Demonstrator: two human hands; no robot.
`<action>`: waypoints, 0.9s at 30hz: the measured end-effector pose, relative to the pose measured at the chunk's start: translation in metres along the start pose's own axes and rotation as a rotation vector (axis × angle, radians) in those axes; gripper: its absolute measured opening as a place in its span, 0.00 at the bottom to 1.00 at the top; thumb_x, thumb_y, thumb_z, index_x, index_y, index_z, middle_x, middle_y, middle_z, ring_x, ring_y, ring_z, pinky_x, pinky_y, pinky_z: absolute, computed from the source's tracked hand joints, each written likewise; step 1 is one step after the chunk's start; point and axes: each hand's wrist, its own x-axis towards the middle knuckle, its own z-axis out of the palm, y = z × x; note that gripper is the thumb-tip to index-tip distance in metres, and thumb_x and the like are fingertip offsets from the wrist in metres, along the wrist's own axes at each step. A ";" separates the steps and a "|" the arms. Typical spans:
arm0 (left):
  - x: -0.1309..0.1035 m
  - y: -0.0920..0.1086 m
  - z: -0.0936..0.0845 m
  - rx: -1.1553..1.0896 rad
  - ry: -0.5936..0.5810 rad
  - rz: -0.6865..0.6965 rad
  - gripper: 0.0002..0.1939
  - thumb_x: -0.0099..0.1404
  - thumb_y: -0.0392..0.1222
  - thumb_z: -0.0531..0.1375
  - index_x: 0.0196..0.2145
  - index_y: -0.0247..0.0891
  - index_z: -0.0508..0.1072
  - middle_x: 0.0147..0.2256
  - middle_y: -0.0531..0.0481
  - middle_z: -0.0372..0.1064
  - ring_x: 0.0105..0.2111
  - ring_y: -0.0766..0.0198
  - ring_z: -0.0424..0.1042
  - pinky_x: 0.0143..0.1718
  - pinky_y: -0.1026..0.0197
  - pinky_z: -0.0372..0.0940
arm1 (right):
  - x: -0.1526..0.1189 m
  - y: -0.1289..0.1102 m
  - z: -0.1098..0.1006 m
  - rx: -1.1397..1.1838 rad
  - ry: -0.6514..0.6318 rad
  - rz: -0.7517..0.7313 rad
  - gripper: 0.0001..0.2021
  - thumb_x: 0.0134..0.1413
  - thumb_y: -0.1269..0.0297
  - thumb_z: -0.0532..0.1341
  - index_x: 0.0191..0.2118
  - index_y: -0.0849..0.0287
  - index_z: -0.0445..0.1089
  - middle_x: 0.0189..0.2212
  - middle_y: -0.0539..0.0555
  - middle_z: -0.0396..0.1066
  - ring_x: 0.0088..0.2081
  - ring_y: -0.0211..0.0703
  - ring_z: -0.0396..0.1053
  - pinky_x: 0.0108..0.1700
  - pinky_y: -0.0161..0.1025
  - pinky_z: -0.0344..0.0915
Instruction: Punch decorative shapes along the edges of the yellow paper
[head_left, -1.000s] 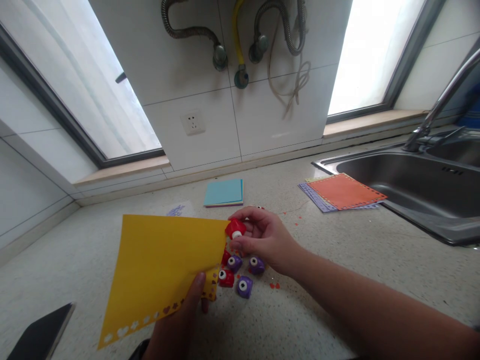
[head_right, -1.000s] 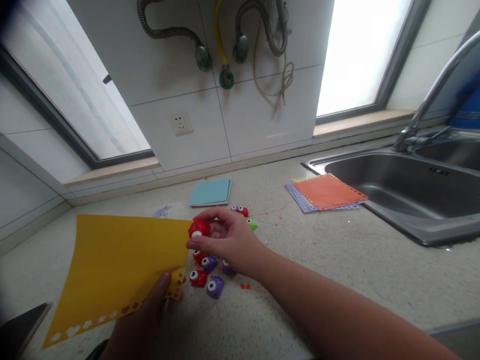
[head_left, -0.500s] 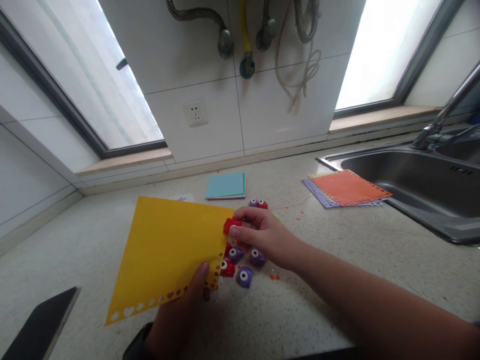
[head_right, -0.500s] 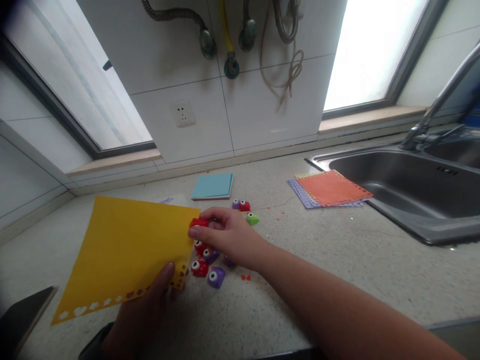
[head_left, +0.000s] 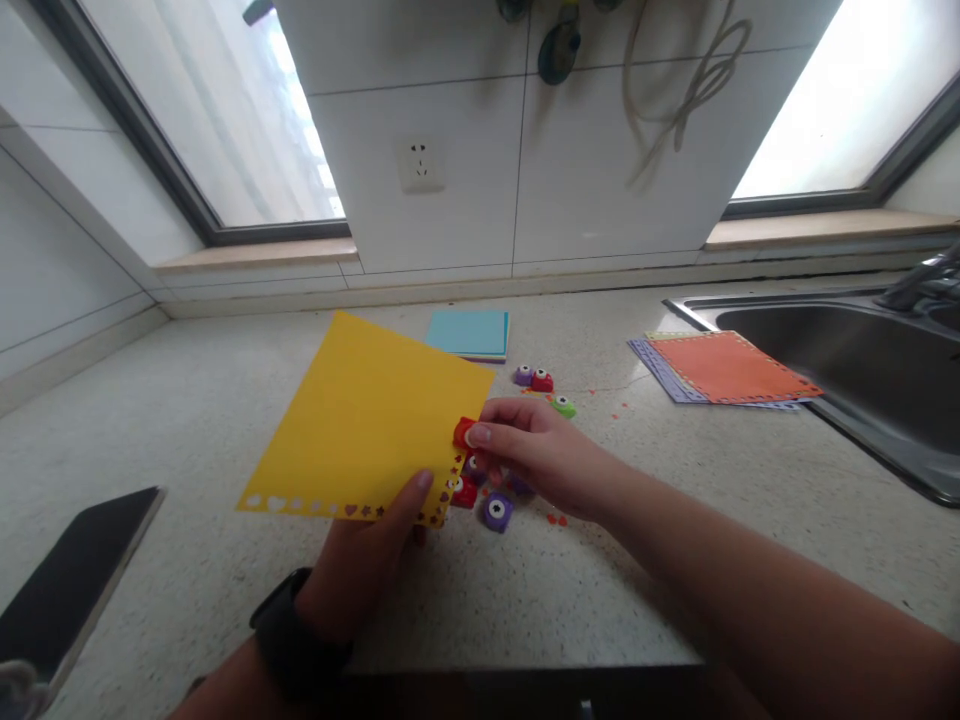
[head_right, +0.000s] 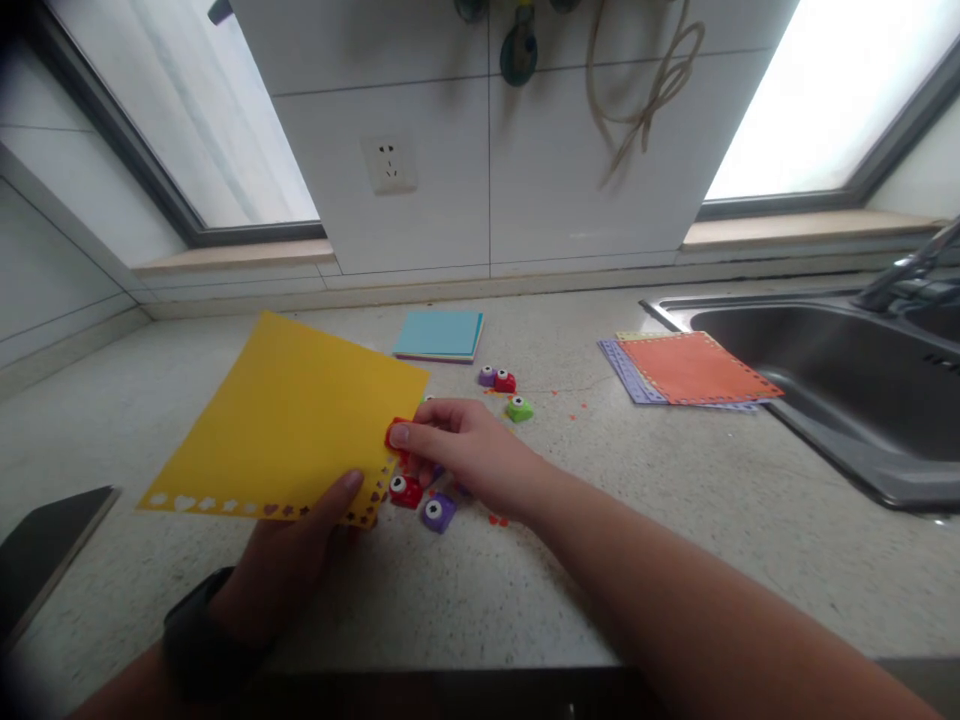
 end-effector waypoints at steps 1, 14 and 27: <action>0.000 0.000 0.000 -0.045 -0.025 -0.036 0.15 0.62 0.53 0.63 0.38 0.39 0.78 0.37 0.46 0.81 0.30 0.55 0.78 0.26 0.57 0.74 | 0.000 0.000 0.000 0.001 -0.004 0.008 0.16 0.53 0.53 0.71 0.34 0.61 0.73 0.26 0.51 0.71 0.25 0.33 0.66 0.24 0.30 0.61; 0.004 -0.008 -0.002 -0.150 -0.118 0.017 0.17 0.64 0.53 0.64 0.47 0.43 0.78 0.46 0.46 0.80 0.52 0.52 0.76 0.54 0.52 0.71 | 0.000 0.005 0.003 -0.065 0.018 0.026 0.17 0.52 0.52 0.71 0.32 0.62 0.71 0.20 0.49 0.70 0.18 0.32 0.66 0.19 0.30 0.58; 0.004 -0.004 -0.002 -0.132 -0.128 0.041 0.18 0.62 0.53 0.65 0.48 0.45 0.78 0.46 0.47 0.80 0.57 0.51 0.72 0.63 0.47 0.62 | 0.000 0.007 0.005 -0.083 0.008 -0.018 0.17 0.51 0.52 0.71 0.30 0.62 0.71 0.18 0.48 0.69 0.17 0.33 0.66 0.17 0.30 0.59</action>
